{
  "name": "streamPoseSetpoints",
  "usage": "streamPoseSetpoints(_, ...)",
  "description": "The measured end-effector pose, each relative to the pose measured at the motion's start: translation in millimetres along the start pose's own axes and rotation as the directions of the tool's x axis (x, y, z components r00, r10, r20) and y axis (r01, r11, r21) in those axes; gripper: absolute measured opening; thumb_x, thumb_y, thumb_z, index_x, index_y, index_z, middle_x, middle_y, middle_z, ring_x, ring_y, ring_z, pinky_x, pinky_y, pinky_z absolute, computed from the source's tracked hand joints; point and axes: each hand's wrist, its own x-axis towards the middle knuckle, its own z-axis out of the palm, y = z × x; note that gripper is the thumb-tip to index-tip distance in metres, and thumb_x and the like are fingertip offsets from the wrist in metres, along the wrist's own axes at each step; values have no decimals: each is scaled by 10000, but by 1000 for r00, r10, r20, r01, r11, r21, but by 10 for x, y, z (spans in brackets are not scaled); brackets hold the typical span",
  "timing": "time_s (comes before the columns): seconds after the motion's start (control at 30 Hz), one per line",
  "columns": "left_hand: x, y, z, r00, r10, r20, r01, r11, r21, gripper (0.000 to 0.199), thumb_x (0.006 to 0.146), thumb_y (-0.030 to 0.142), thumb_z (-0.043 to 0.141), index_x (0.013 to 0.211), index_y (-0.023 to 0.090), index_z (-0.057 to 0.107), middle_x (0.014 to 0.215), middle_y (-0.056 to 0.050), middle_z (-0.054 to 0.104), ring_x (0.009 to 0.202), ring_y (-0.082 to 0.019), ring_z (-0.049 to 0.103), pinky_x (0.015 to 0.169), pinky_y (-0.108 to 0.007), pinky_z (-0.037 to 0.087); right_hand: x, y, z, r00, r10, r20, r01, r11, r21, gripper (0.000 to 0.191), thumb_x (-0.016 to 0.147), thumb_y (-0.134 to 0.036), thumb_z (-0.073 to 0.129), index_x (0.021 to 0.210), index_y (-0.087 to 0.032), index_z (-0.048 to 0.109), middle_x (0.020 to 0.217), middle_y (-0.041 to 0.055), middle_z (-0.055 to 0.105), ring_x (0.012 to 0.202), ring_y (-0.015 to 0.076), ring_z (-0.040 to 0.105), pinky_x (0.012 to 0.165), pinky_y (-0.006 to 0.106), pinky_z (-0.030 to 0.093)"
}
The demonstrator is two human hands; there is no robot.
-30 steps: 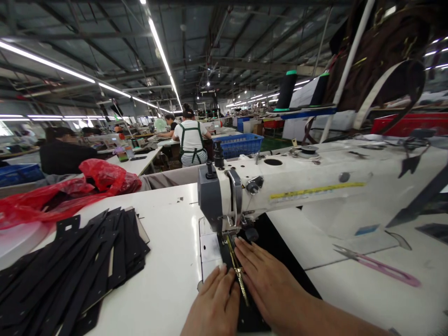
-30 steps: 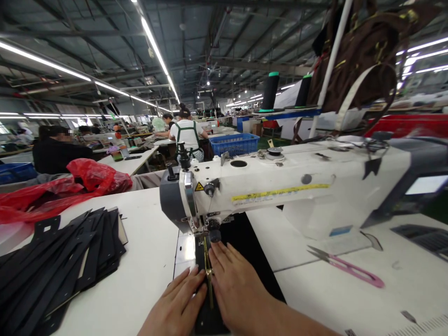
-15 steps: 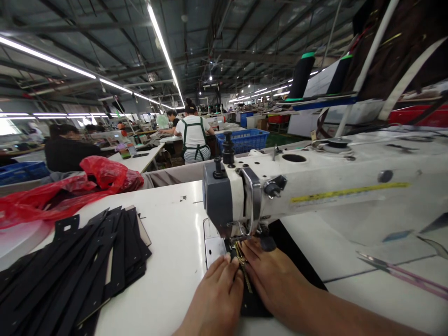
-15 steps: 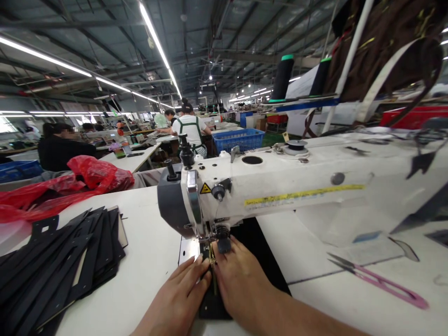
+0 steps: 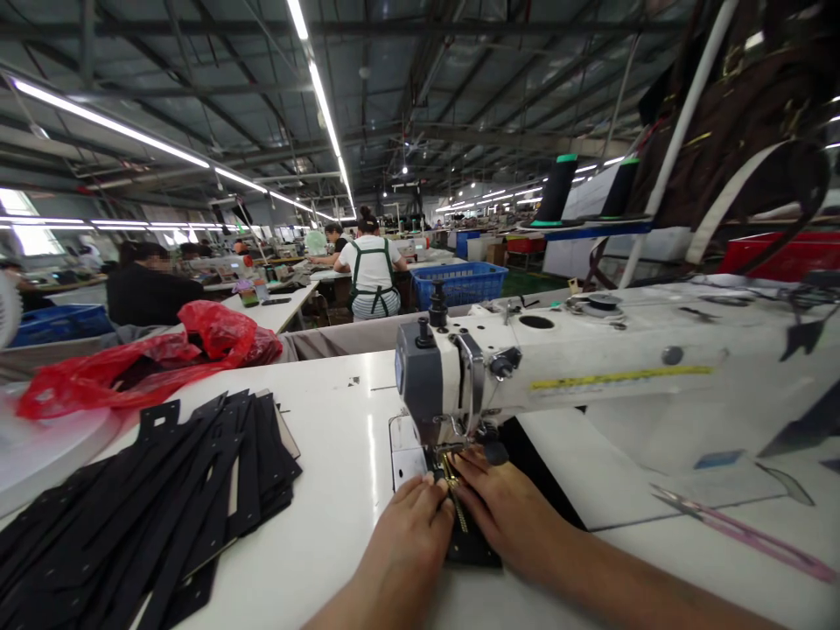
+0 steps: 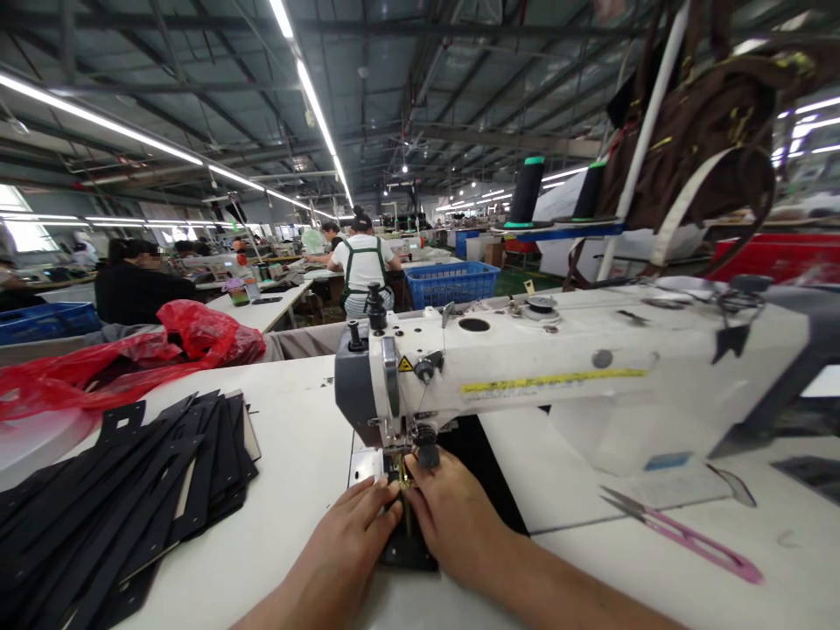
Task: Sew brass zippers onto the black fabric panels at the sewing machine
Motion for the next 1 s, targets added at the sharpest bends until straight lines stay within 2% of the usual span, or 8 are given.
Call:
streamPoseSetpoints(0.17,-14,27,-27,996,-65,53,65,998,-8,146,832,110,504,959,123,576,988,-91,630,961,-192,590,924,-370,476,37,35,-23,986,164,1,-164,985,-52,98,825,-193,520,761,-164,589,841,106,615,789,265,568,707,417,457)
streamPoseSetpoints(0.3,-42,9,-20,997,-18,76,14,998,55,281,822,140,544,1103,143,542,1031,-111,614,965,-228,588,878,-410,498,97,94,-57,972,204,115,-211,976,53,51,810,-174,559,770,-151,583,772,65,626,713,210,587,665,320,453)
streamPoseSetpoints(0.4,-43,-11,-23,994,-17,110,5,994,110,301,811,156,578,1110,180,561,1012,-113,609,943,-245,588,792,-403,533,149,126,-97,957,228,178,-251,960,121,97,782,-218,631,712,-169,584,657,-13,618,601,138,583,547,209,428)
streamPoseSetpoints(0.47,-23,-18,-42,989,-26,146,10,994,111,293,814,145,570,1104,182,573,1013,-117,604,936,-241,582,775,-394,536,175,122,-116,944,267,195,-296,946,135,140,769,-257,653,681,-171,586,614,-32,608,566,121,574,507,190,404)
streamPoseSetpoints(0.57,20,-15,-82,981,-25,194,5,994,105,314,806,107,554,1114,164,575,1027,-129,593,928,-240,574,763,-387,537,208,79,-116,918,362,160,-378,922,87,128,784,-263,623,706,-163,608,684,-2,641,646,141,600,573,206,415)
streamPoseSetpoints(0.73,37,4,-102,972,-32,234,8,995,103,373,780,25,495,1118,161,578,1050,-124,576,943,-241,555,771,-389,531,270,19,-51,839,537,85,-535,843,-48,173,822,-289,535,786,-158,642,794,55,670,782,206,627,658,257,433)
streamPoseSetpoints(0.9,38,3,-86,969,-30,244,10,996,85,367,777,28,488,1111,147,584,1072,-137,565,944,-259,545,770,-427,525,320,43,49,786,616,54,-606,785,-130,278,852,-359,475,805,-159,662,803,88,669,791,233,630,663,284,448)
streamPoseSetpoints(1.0,51,18,-115,967,-29,253,11,997,73,366,786,36,471,1121,145,573,1068,-132,569,960,-253,546,783,-423,525,326,61,47,792,608,46,-598,790,-134,304,866,-366,464,791,-150,664,772,103,664,740,227,632,645,288,464)
